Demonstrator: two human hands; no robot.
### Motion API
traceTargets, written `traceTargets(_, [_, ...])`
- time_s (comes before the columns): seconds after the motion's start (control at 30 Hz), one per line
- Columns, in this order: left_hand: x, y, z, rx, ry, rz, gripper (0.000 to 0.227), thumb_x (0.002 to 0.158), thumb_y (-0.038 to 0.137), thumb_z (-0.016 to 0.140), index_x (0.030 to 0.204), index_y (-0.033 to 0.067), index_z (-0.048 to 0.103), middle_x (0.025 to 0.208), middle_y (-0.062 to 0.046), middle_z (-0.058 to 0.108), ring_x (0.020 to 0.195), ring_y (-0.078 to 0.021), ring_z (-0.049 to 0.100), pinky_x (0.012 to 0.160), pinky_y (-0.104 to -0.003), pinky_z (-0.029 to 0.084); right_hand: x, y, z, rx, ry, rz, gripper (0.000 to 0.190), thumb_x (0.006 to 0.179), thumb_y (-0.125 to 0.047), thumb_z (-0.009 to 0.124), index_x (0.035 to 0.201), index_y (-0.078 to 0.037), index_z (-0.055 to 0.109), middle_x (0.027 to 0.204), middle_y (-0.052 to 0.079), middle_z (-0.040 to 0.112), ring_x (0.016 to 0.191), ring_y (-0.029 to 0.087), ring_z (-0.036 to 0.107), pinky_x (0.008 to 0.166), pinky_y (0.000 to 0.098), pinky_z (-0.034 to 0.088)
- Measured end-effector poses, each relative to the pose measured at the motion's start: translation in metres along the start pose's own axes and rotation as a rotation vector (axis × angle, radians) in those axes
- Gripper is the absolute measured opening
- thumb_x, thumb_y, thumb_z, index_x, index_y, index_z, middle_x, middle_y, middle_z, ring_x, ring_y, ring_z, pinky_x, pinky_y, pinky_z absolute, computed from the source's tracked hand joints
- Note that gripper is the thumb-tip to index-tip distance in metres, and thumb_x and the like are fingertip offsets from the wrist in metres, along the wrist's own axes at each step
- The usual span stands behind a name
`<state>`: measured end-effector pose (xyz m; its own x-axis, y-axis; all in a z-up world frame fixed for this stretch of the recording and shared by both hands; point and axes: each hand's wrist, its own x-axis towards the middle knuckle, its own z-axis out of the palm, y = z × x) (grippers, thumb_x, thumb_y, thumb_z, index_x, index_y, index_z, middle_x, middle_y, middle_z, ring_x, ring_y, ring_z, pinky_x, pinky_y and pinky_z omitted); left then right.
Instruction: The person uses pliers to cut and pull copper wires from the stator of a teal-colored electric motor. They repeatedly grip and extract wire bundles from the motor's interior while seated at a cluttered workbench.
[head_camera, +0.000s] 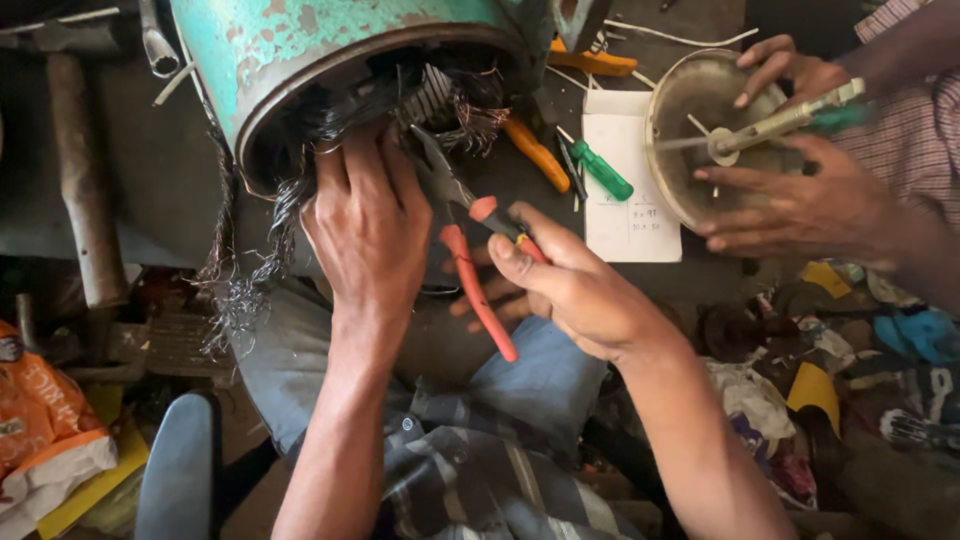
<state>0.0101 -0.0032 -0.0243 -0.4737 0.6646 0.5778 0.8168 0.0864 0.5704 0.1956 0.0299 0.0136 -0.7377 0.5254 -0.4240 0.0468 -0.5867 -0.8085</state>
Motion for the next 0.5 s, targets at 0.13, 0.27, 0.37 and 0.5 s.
traceTargets(0.13, [0.001, 0.001, -0.001, 0.001, -0.016, -0.016, 0.01, 0.105, 0.009, 0.063, 0.112, 0.0035, 0.067, 0.104, -0.019, 0.068, 0.081, -0.0416, 0.07, 0.065, -0.047, 0.056, 0.01, 0.01, 0.002, 0.12, 0.028, -0.006, 0.051, 0.102, -0.028, 0.054, 0.146, -0.006, 0.039, 0.126, 0.016, 0.062, 0.096, 0.032, 0.073, 0.081, 0.0469, 0.065])
traceTargets(0.27, [0.002, 0.001, -0.002, -0.006, -0.005, 0.0, 0.011, 0.106, 0.008, 0.062, 0.115, 0.0036, 0.067, 0.107, -0.019, 0.069, 0.084, -0.0418, 0.07, 0.068, -0.048, 0.057, 0.011, 0.025, 0.007, 0.431, -0.078, -0.061, 0.042, 0.112, -0.023, 0.055, 0.148, -0.007, 0.041, 0.116, 0.02, 0.063, 0.086, 0.03, 0.071, 0.067, 0.0406, 0.058])
traceTargets(0.37, [0.002, 0.001, -0.002, 0.002, -0.018, -0.004, 0.011, 0.106, 0.009, 0.063, 0.115, 0.0039, 0.068, 0.106, -0.019, 0.069, 0.083, -0.0421, 0.071, 0.067, -0.048, 0.057, 0.014, 0.033, 0.016, 0.408, 0.063, -0.025, 0.036, 0.113, -0.022, 0.055, 0.144, -0.01, 0.043, 0.105, 0.022, 0.062, 0.075, 0.027, 0.062, 0.057, 0.0381, 0.046])
traceTargets(0.5, [0.002, 0.001, -0.005, 0.012, -0.032, -0.012, 0.012, 0.105, 0.011, 0.063, 0.114, 0.0036, 0.067, 0.105, -0.021, 0.069, 0.081, -0.0431, 0.07, 0.066, -0.049, 0.056, 0.018, 0.041, 0.041, -0.791, 0.436, -0.276, 0.027, 0.106, -0.02, 0.054, 0.123, -0.003, 0.042, 0.081, 0.028, 0.065, 0.085, 0.045, 0.07, 0.055, 0.0452, 0.05])
